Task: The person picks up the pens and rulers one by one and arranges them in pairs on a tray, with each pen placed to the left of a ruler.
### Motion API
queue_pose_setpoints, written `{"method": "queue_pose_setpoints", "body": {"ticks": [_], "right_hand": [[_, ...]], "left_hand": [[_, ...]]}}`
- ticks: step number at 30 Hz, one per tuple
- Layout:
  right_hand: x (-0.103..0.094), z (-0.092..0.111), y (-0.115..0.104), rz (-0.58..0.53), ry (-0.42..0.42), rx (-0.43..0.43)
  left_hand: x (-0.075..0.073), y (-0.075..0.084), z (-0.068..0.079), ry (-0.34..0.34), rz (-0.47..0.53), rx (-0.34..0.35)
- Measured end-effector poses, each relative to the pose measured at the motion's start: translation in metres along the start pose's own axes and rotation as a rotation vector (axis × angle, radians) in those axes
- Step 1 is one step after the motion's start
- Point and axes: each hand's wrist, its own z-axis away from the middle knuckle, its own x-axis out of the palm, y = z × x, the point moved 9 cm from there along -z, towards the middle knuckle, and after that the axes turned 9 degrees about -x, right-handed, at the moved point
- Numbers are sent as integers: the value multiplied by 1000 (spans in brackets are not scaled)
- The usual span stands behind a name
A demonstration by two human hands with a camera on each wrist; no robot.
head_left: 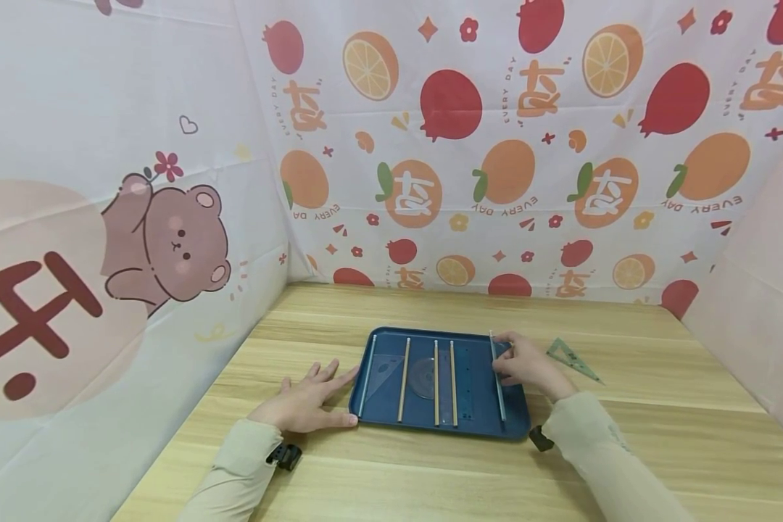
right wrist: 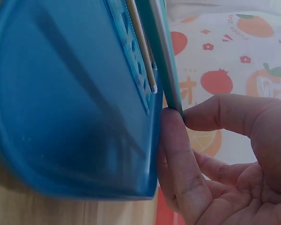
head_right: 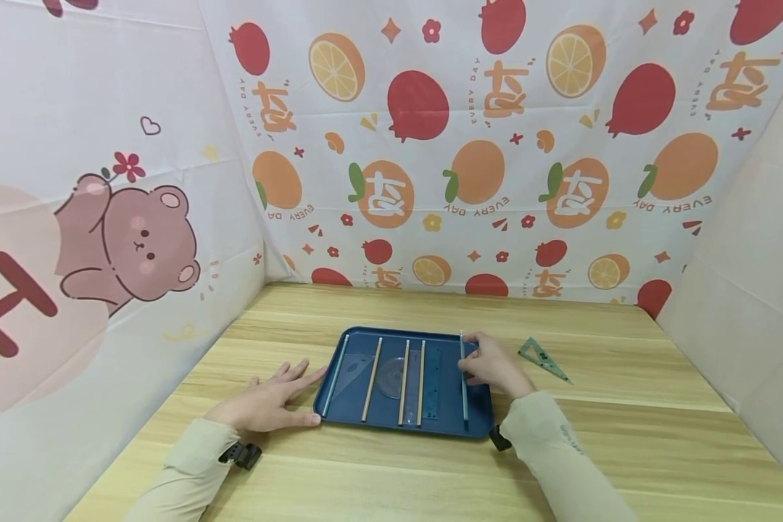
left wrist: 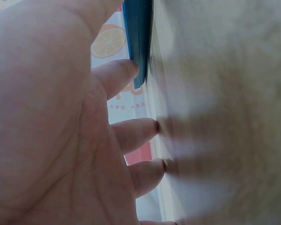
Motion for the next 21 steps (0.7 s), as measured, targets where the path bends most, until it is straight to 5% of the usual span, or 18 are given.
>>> {"method": "queue_pose_setpoints", "body": {"ticks": [21], "right_hand": [[29, -13, 2, 21, -50, 52]], "left_hand": [[1, -1, 0, 5, 1, 1]]}}
